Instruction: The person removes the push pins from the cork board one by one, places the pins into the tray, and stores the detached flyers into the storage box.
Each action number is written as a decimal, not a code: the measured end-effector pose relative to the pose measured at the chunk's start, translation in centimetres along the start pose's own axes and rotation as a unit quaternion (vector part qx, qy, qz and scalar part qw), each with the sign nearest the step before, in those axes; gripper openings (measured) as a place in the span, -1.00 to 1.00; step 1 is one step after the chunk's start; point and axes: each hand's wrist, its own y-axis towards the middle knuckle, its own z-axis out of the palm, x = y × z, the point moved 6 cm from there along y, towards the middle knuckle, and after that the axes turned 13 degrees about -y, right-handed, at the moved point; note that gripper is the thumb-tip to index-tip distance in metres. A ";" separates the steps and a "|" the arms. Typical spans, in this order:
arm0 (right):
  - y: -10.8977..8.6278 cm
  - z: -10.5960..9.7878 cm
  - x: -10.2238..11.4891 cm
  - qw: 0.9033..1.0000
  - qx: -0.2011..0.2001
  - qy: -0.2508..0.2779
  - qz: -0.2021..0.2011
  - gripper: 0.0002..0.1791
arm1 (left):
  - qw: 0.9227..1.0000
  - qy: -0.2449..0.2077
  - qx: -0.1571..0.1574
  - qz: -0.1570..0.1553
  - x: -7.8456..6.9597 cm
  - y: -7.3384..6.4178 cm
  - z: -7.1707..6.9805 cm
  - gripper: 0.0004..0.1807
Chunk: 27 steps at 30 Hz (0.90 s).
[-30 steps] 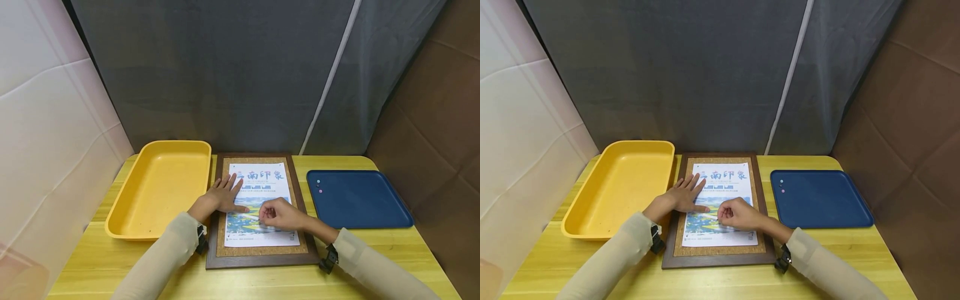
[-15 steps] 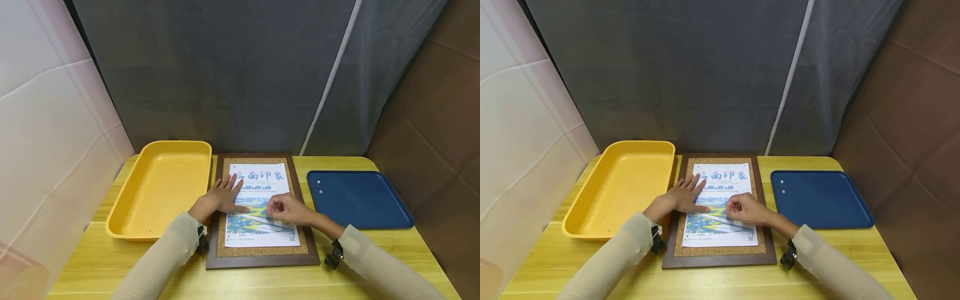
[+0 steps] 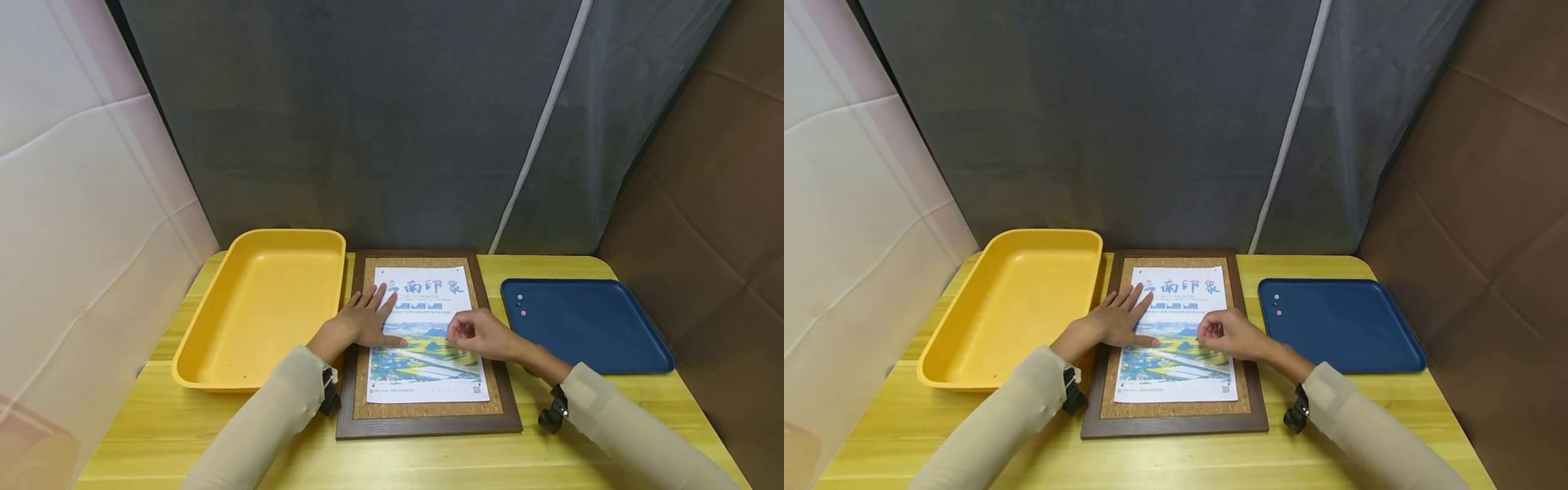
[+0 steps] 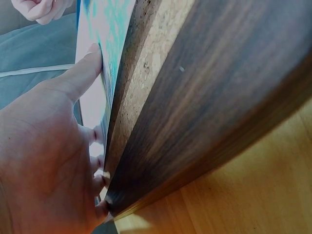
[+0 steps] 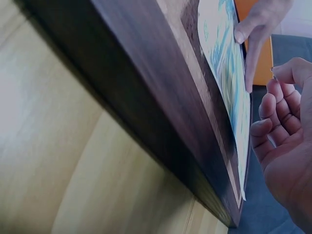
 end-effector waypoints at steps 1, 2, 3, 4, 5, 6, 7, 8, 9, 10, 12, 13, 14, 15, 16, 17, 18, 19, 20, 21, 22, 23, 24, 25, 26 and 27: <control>0.0 -0.1 0.0 1.000 0.000 0.000 0.001 -0.86 | 1.000 0.000 0.000 0.000 0.0 0.0 0.0 0.22; -0.1 -0.2 -0.1 1.000 0.002 -0.001 0.002 -0.86 | 1.000 0.000 0.001 0.000 0.0 -0.1 -0.1 0.22; -0.1 -0.3 -0.2 1.000 0.003 -0.001 0.004 -0.86 | 1.000 0.000 0.001 0.000 0.0 -0.1 -0.1 0.22; -0.1 -0.5 -0.3 1.000 0.005 0.000 0.008 -0.86 | 1.000 0.001 0.001 0.000 0.0 -0.1 -0.1 0.22; -0.2 -0.6 -0.4 1.000 0.006 0.000 0.011 -0.86 | 1.000 0.001 0.001 0.000 0.0 -0.1 -0.1 0.22; -0.2 -0.7 -0.5 1.000 0.007 0.000 0.014 -0.86 | 1.000 0.002 0.001 0.000 0.0 -0.1 -0.1 0.22; -0.2 -0.9 -0.6 1.000 0.008 -0.001 0.019 -0.86 | 1.000 0.003 0.001 0.000 0.0 -0.1 -0.1 0.22; -0.3 -1.0 -0.7 1.000 0.010 -0.002 0.023 -0.86 | 1.000 0.004 0.001 0.000 0.0 -0.1 -0.1 0.22; -0.3 -1.1 -0.7 1.000 0.012 -0.004 0.028 -0.86 | 1.000 0.004 0.001 0.000 0.0 -0.1 0.0 0.22; -0.4 -1.3 -0.8 0.999 0.014 -0.005 0.032 -0.86 | 1.000 0.004 0.001 0.000 0.0 0.0 0.0 0.22; -0.5 -1.6 -0.8 0.999 0.017 -0.009 0.042 -0.86 | 1.000 0.002 0.001 0.000 0.0 0.0 0.0 0.22; -0.6 -1.7 -1.0 0.999 0.019 -0.011 0.049 -0.86 | 1.000 0.001 0.000 0.000 0.0 0.0 0.0 0.22; -0.7 -1.8 -1.1 0.998 0.020 -0.013 0.053 -0.86 | 1.000 0.000 0.000 0.000 0.0 0.0 0.0 0.22; -0.8 -1.9 -1.3 0.998 0.020 -0.013 0.058 -0.86 | 1.000 -0.001 -0.001 0.000 0.0 0.0 0.0 0.22; -0.9 -2.0 -1.4 0.998 0.019 -0.014 0.061 -0.86 | 1.000 -0.001 -0.001 -0.001 0.0 -0.1 0.0 0.22; -1.0 -2.1 -1.6 0.998 0.017 -0.016 0.063 -0.88 | 1.000 -0.002 -0.001 -0.001 0.0 -0.1 -0.1 0.23; -1.1 -2.2 -1.7 0.998 0.014 -0.017 0.063 -0.89 | 1.000 -0.002 -0.001 0.000 0.0 -0.2 -0.1 0.22; -1.2 -2.3 -1.8 0.998 0.011 -0.019 0.064 -0.90 | 1.000 -0.001 -0.002 0.000 0.1 -0.2 -0.1 0.22; -1.3 -2.4 -1.9 0.998 0.007 -0.020 0.064 -0.91 | 1.000 0.000 -0.001 0.000 0.1 -0.2 -0.1 0.22; -1.4 -2.5 -1.9 0.998 0.004 -0.020 0.065 -0.91 | 1.000 0.000 -0.001 0.000 0.1 -0.2 -0.1 0.22; -1.5 -2.6 -2.0 0.998 0.001 -0.022 0.065 -0.92 | 1.000 0.000 0.000 -0.001 0.1 -0.2 -0.1 0.22; -1.6 -2.7 -2.0 0.998 -0.001 -0.023 0.065 -0.92 | 1.000 -0.001 0.000 -0.001 0.1 -0.2 0.0 0.22; -1.7 -2.8 -2.1 0.998 -0.003 -0.024 0.066 -0.91 | 1.000 -0.001 0.001 -0.002 0.1 -0.2 0.0 0.23; -1.8 -2.9 -2.2 0.997 -0.004 -0.025 0.067 -0.91 | 1.000 -0.001 0.001 -0.003 0.1 -0.1 0.0 0.23; -1.9 -3.0 -2.3 0.997 -0.004 -0.025 0.067 -0.91 | 1.000 -0.002 0.002 -0.003 0.1 -0.1 0.1 0.23; -2.0 -3.1 -2.4 0.997 -0.004 -0.026 0.067 -0.91 | 1.000 -0.003 0.001 -0.003 0.1 -0.1 0.1 0.23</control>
